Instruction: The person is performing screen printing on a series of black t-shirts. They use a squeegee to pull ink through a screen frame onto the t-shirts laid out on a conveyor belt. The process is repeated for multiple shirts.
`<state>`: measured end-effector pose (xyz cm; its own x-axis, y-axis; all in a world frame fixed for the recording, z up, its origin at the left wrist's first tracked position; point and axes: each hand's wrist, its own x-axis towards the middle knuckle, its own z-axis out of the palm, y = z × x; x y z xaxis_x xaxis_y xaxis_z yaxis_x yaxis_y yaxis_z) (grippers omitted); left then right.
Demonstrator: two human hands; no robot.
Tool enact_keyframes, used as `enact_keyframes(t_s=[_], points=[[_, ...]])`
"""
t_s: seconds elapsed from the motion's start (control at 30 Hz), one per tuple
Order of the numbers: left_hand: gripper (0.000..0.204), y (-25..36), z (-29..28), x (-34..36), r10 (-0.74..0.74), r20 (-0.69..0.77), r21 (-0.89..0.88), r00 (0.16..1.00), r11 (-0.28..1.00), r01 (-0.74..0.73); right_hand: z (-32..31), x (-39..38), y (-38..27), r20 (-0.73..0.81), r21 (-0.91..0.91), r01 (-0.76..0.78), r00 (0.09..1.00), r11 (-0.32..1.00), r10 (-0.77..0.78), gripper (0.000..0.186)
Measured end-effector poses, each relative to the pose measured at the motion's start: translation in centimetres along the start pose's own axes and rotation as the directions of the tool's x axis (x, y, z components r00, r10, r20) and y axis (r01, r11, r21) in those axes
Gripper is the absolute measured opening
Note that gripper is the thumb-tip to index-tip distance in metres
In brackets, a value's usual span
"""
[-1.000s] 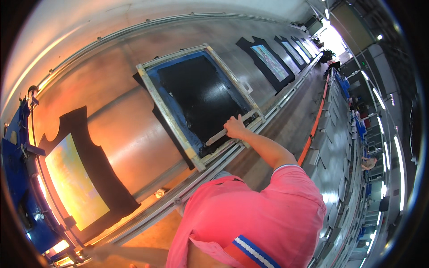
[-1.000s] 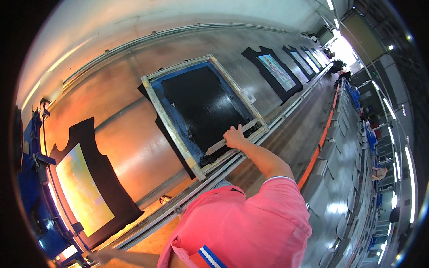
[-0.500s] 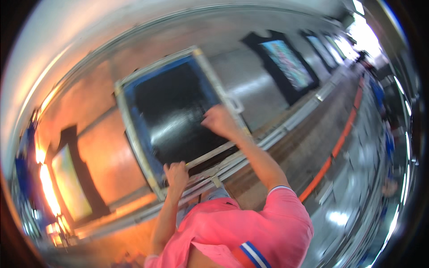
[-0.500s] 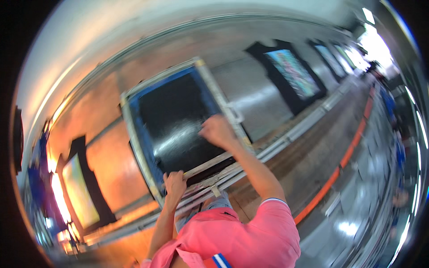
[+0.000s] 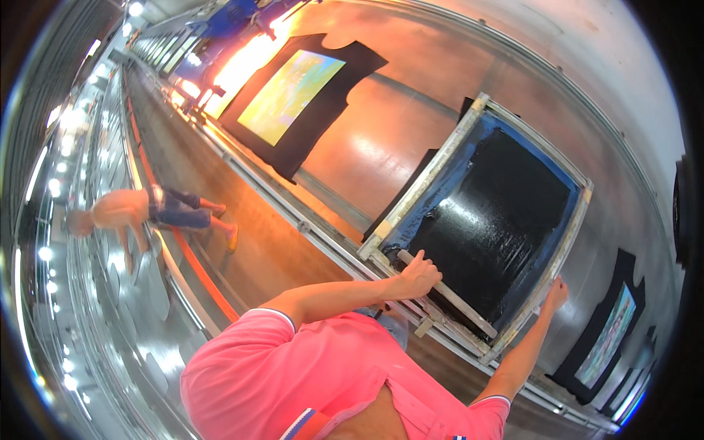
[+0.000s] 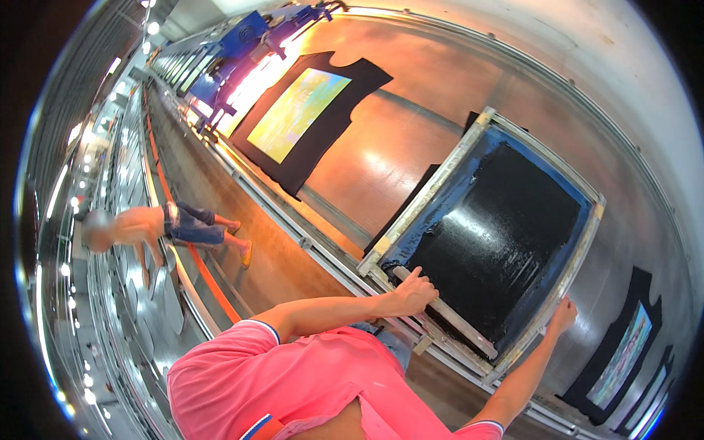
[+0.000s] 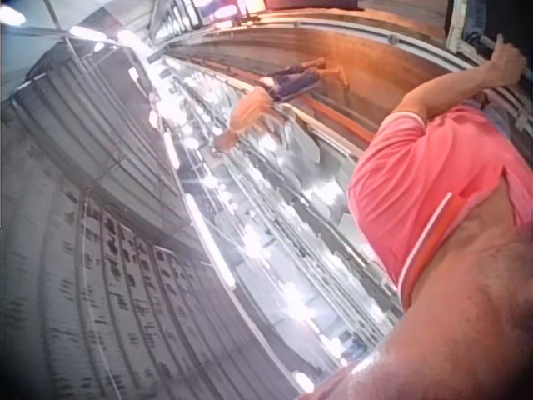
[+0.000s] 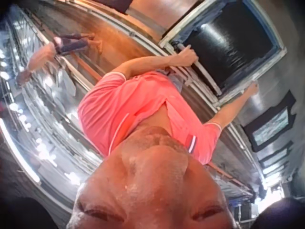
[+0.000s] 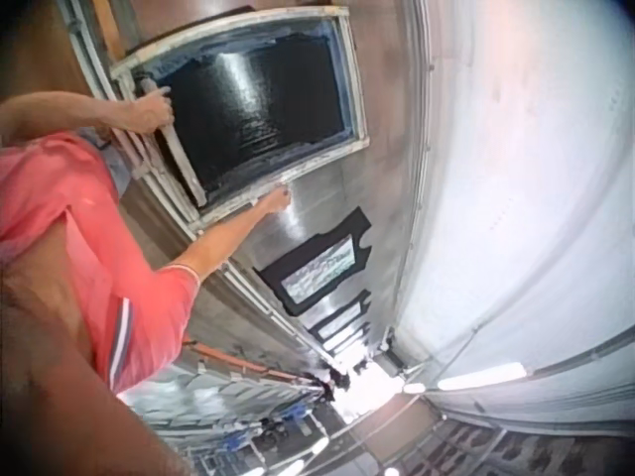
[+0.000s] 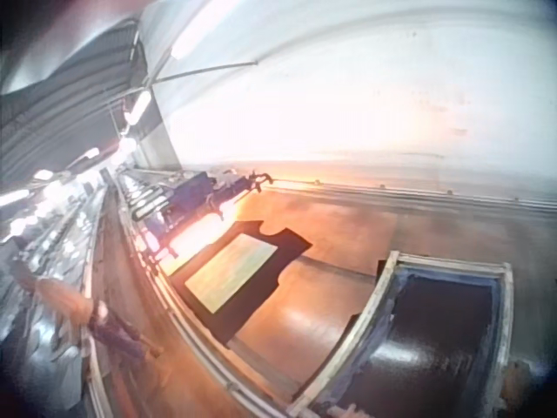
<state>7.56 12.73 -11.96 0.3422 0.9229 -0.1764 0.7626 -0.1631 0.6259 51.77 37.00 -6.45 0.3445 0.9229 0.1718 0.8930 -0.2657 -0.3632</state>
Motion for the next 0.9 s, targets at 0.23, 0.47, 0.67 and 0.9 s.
enact_keyframes(t_s=[0.23, 0.47, 0.67, 0.9], points=[[0.020, -3.2, 3.0, -0.1, -0.033, -0.070, -0.043, 0.997, 0.999, 0.030, 3.3, -1.5, -2.6, -0.053, 0.092, 0.042, 0.998, 0.995, -0.037, 0.038], [0.022, -14.6, -1.5, -4.2, -0.184, -0.087, 0.053, 0.979, 0.981, 0.189, 16.5, -7.8, -14.7, 0.045, 0.386, 0.036, 0.997, 0.922, -0.058, 0.034], [0.015, -17.5, -0.4, -3.4, -0.093, -0.206, 0.276, 0.974, 0.950, 0.149, 26.4, -4.2, -8.5, -0.012, 0.214, 0.268, 0.962, 0.939, -0.272, 0.026], [0.026, -13.3, 9.7, 2.0, -0.381, -0.317, 0.314, 0.869, 0.822, 0.475, 33.0, -7.8, -6.2, 0.073, 0.582, -0.071, 0.997, 0.810, 0.034, 0.029]])
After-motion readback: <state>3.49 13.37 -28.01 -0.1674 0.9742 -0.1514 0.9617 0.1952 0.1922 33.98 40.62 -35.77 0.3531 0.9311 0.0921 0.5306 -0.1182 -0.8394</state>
